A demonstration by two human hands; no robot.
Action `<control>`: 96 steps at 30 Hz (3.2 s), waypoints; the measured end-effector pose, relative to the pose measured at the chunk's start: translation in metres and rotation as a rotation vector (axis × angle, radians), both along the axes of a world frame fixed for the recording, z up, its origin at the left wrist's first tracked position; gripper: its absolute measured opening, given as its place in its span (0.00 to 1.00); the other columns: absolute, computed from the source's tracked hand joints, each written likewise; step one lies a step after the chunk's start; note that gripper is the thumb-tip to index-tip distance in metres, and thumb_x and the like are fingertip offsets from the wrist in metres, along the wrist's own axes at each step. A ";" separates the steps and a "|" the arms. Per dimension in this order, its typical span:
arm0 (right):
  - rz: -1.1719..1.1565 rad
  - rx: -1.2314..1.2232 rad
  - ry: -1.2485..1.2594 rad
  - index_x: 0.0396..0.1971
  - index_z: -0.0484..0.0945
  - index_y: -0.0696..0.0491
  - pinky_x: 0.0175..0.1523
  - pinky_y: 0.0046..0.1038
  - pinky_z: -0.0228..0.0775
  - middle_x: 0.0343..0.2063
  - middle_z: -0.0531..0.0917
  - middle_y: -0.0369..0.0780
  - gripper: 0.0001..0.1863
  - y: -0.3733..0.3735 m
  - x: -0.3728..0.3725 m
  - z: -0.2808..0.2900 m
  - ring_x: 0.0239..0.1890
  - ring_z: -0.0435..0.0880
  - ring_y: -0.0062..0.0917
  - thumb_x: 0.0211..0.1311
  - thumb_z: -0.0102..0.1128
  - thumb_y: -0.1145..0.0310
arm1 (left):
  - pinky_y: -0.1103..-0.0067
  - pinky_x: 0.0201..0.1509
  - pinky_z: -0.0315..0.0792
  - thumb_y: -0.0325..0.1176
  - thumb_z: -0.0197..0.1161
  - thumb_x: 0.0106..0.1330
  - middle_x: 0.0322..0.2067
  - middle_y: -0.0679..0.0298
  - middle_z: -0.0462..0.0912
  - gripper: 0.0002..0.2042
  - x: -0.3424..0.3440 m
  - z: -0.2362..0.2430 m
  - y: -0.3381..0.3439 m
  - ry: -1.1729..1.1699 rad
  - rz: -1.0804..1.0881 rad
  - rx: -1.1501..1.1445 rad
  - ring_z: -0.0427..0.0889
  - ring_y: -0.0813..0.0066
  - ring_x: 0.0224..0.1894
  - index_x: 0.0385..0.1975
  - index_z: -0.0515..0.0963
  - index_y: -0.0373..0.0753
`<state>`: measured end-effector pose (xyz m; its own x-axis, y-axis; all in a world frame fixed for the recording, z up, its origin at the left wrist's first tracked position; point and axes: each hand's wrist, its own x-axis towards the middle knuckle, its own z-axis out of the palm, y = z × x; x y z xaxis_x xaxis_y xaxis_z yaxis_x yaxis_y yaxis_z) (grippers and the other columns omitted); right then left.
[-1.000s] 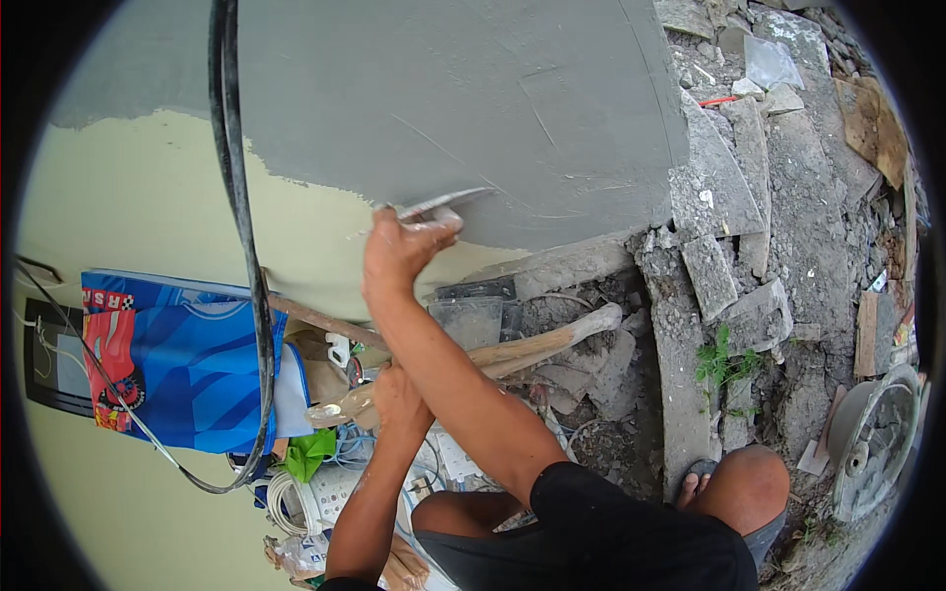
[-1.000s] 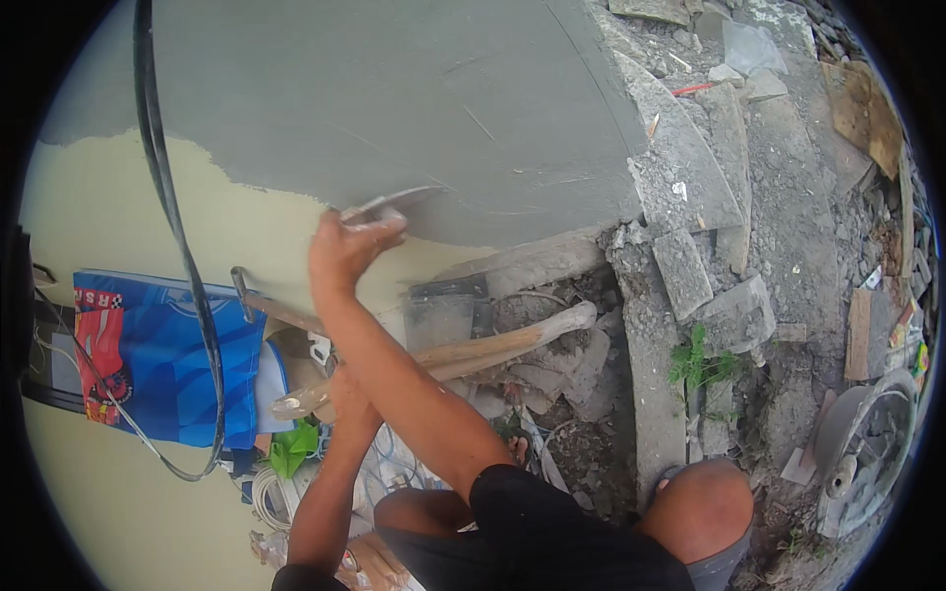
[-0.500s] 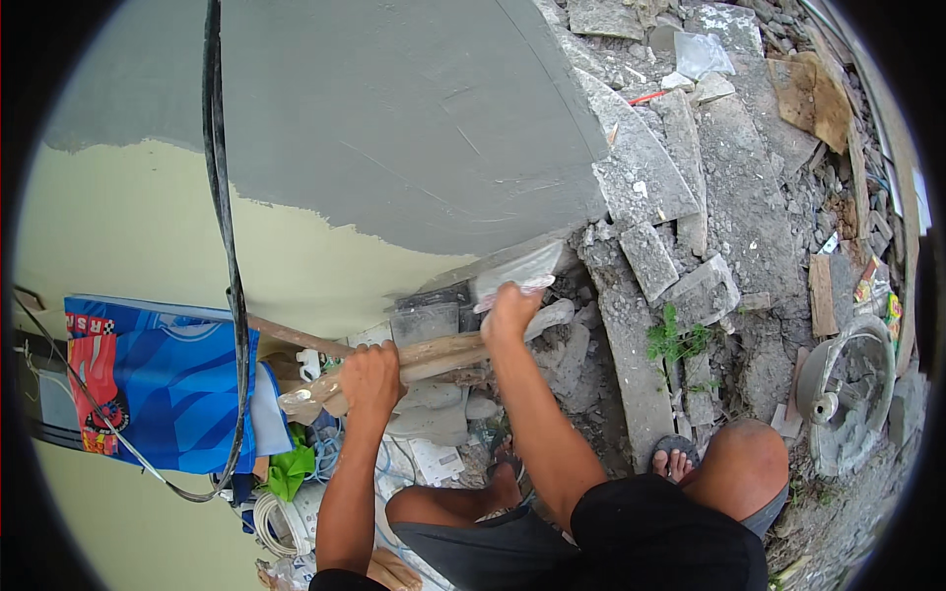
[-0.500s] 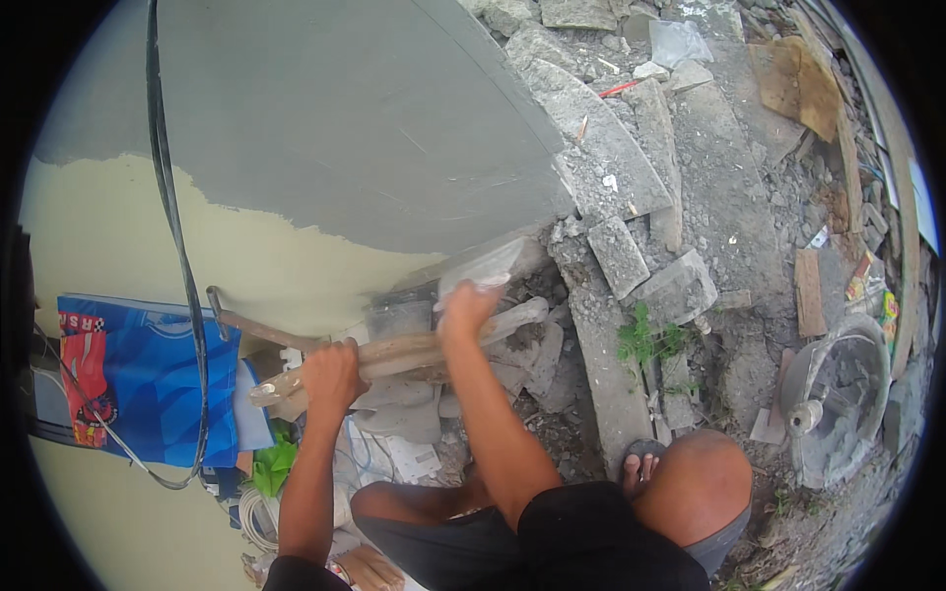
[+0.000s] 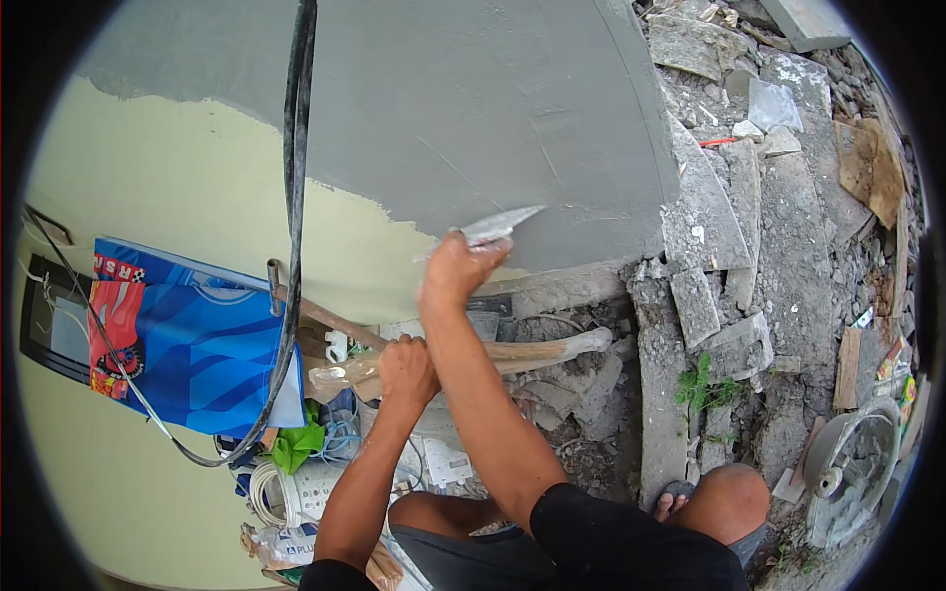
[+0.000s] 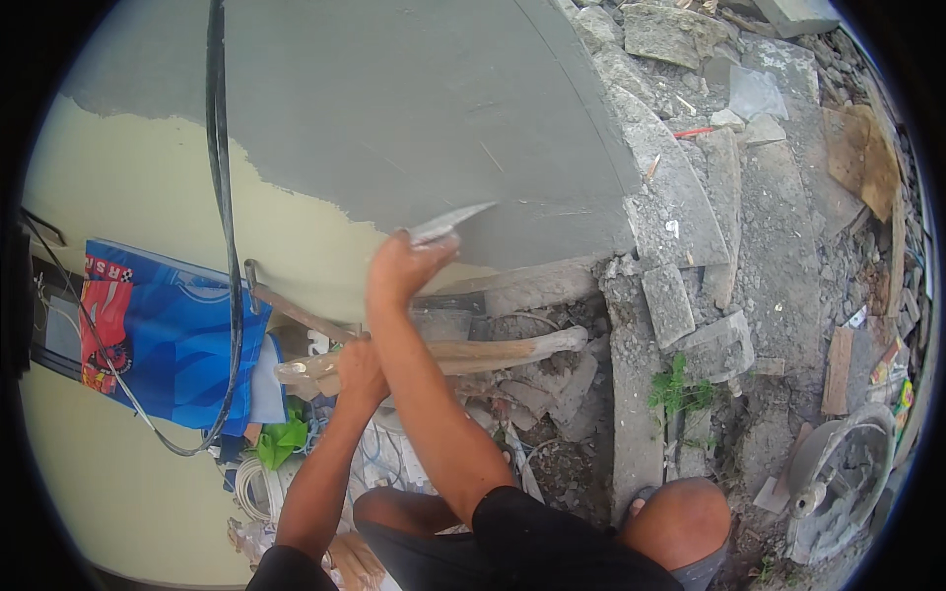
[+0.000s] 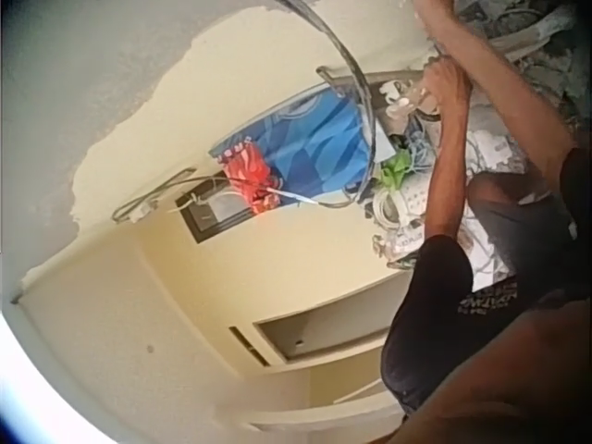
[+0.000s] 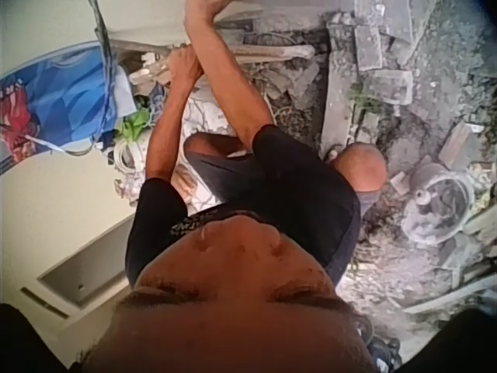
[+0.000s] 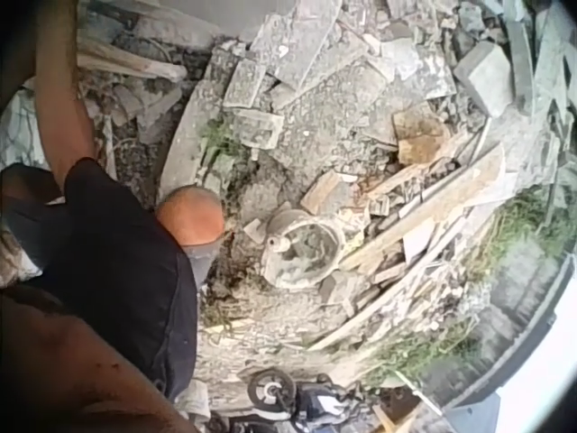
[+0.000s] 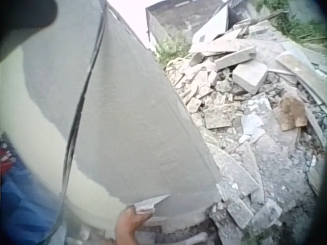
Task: Apply and smooth plaster or cement on a wall corner using a trowel.
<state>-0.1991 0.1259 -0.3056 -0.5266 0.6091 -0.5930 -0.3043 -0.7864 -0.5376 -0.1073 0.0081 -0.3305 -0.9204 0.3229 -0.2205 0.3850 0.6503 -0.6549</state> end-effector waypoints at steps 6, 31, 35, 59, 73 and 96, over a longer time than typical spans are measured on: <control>0.058 0.040 0.209 0.58 0.50 0.70 0.64 0.43 0.52 0.53 0.58 0.63 0.34 0.015 0.020 0.136 0.56 0.64 0.54 0.51 0.51 0.78 | 0.71 0.37 0.75 0.39 0.65 0.52 0.30 0.56 0.81 0.13 0.011 0.005 -0.013 0.122 -0.226 0.275 0.82 0.64 0.37 0.31 0.74 0.39; -0.151 0.144 -0.222 0.54 0.65 0.67 0.62 0.35 0.60 0.50 0.75 0.51 0.28 0.116 0.039 -0.256 0.54 0.73 0.41 0.48 0.46 0.83 | 0.74 0.36 0.77 0.33 0.73 0.36 0.28 0.59 0.84 0.15 -0.022 0.000 0.030 -0.025 -0.099 -0.018 0.83 0.66 0.34 0.26 0.79 0.41; -0.243 0.192 -0.161 0.54 0.65 0.65 0.48 0.31 0.70 0.45 0.77 0.47 0.27 0.104 0.047 -0.226 0.43 0.78 0.35 0.48 0.46 0.84 | 0.73 0.38 0.76 0.34 0.73 0.38 0.29 0.60 0.84 0.14 -0.028 -0.002 0.027 -0.041 -0.106 -0.041 0.83 0.65 0.35 0.27 0.79 0.42; -0.272 0.253 0.651 0.44 0.71 0.65 0.53 0.40 0.74 0.43 0.79 0.47 0.15 0.258 0.236 0.102 0.46 0.79 0.38 0.56 0.47 0.78 | 0.60 0.44 0.73 0.45 0.68 0.53 0.35 0.49 0.81 0.20 0.068 -0.023 0.222 -0.604 -0.344 1.135 0.80 0.48 0.41 0.36 0.75 0.35; -0.896 0.886 -0.028 0.57 0.67 0.63 0.63 0.44 0.64 0.53 0.76 0.47 0.25 0.397 0.625 0.059 0.55 0.75 0.40 0.57 0.50 0.74 | 0.65 0.43 0.74 0.56 0.66 0.54 0.34 0.47 0.82 0.28 0.211 0.049 0.440 -1.146 -0.696 0.807 0.82 0.51 0.41 0.35 0.77 0.32; -0.326 0.273 -0.550 0.35 0.74 0.55 0.18 0.26 0.69 0.23 0.78 0.35 0.10 0.334 0.701 -0.110 0.19 0.76 0.23 0.50 0.54 0.73 | 0.73 0.43 0.78 0.33 0.67 0.49 0.43 0.63 0.84 0.14 0.281 0.031 0.574 -0.760 -1.013 0.018 0.84 0.67 0.45 0.38 0.84 0.42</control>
<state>0.5016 0.4600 -0.4160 0.0422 0.8507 -0.5239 -0.1285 -0.5154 -0.8473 0.1735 0.5822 -0.2992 0.0963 0.8149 -0.5715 0.9880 -0.1481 -0.0447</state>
